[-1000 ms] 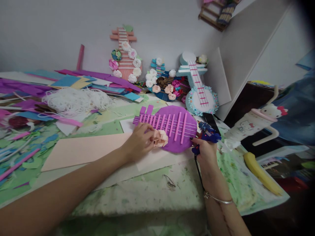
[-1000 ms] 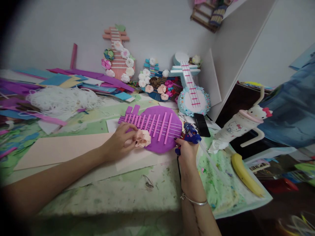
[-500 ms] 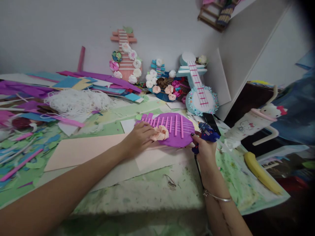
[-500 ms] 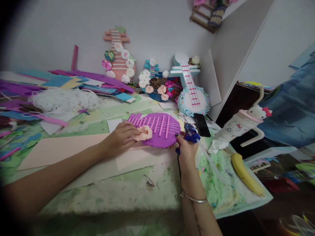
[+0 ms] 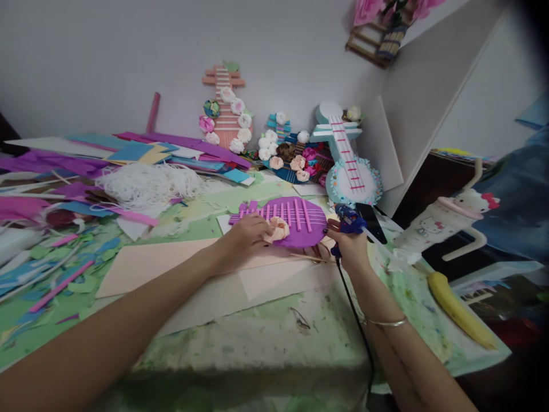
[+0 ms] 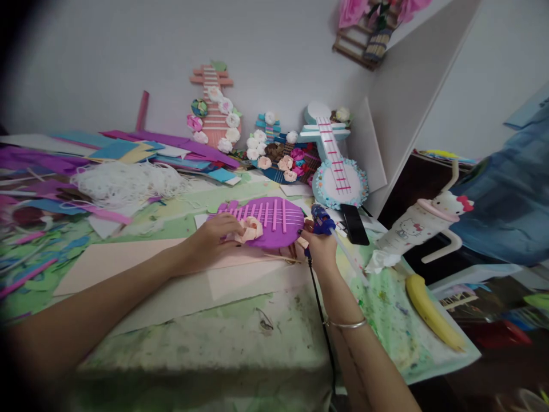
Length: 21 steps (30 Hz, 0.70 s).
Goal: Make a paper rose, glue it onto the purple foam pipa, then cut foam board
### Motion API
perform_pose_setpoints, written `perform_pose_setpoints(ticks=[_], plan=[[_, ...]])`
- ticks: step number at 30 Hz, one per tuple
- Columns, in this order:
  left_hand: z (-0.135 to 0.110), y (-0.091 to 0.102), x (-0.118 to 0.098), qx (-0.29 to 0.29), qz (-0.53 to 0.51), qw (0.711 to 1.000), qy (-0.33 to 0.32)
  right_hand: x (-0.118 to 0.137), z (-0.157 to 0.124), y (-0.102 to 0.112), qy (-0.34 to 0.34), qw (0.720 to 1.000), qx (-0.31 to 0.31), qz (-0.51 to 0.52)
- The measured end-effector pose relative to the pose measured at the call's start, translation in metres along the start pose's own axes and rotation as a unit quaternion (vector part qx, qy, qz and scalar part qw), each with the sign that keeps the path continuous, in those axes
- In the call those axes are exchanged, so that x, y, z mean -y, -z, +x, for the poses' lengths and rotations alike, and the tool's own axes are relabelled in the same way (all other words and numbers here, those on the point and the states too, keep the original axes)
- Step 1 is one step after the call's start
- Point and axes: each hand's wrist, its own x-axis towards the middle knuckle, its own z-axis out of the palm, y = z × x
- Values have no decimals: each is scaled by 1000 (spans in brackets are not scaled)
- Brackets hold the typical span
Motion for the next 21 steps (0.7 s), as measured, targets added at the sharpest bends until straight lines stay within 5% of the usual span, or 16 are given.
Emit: perform_pose_setpoints(ticks=[11, 21], plan=[[21, 22, 18, 92, -10, 995, -25, -11, 33, -20, -5, 995, -11, -98], [56, 26, 12, 244, -9, 968, -60, -13, 11, -30, 19, 998, 28, -62]])
